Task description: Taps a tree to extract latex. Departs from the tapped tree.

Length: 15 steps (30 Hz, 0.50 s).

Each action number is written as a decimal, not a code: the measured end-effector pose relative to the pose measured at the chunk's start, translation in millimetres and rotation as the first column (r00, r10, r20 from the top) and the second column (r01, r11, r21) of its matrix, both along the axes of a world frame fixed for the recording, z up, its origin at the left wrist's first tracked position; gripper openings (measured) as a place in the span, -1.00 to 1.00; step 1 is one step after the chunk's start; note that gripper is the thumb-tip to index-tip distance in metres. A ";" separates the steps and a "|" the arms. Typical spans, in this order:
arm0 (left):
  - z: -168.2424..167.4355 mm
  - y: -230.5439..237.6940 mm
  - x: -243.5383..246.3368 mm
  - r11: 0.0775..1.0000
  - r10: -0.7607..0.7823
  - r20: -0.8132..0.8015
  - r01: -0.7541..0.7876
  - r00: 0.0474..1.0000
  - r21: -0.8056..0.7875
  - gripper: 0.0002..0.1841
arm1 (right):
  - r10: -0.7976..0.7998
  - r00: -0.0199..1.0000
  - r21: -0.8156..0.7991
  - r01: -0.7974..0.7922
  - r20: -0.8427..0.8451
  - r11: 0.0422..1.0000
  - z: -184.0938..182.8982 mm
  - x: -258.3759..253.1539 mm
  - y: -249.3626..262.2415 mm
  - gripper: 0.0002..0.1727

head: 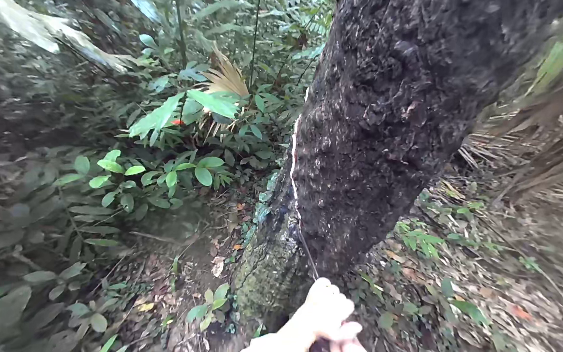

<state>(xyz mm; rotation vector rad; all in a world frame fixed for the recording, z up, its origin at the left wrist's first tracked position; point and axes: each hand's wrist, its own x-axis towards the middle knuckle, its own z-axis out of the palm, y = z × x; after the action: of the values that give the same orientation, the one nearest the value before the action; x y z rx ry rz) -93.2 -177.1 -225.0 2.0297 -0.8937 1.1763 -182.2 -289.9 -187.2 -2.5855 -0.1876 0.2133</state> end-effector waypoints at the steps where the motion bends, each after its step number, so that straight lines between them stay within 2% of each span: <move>1: 8.0 -5.9 9.5 1.000 0.018 0.008 -0.018 1.000 -0.002 -0.36 | 0.009 0.996 -0.005 -0.008 0.086 1.000 4.5 8.8 -6.4 -0.67; 4: 23.8 -16.5 28.7 0.998 0.057 0.047 -0.055 0.997 -0.037 -0.35 | 0.059 0.981 -0.025 -0.055 0.185 0.998 19.9 27.1 -19.2 -0.73; 10: 43.7 -24.5 32.5 0.990 0.035 0.018 -0.032 0.999 -0.139 -0.31 | 0.134 0.991 -0.054 -0.133 0.022 0.990 58.9 35.9 -29.4 -0.64; 15: 57.0 -29.5 38.7 0.970 0.033 0.014 -0.029 0.999 -0.241 -0.31 | 0.183 0.975 -0.171 -0.204 -0.128 0.964 101.9 50.5 -31.0 -0.61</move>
<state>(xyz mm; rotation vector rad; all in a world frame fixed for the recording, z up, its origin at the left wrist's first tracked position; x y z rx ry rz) -54.5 -206.7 -168.1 1.8457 -0.6927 1.2571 -131.7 -320.9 -85.3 -2.7271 -0.3980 0.4658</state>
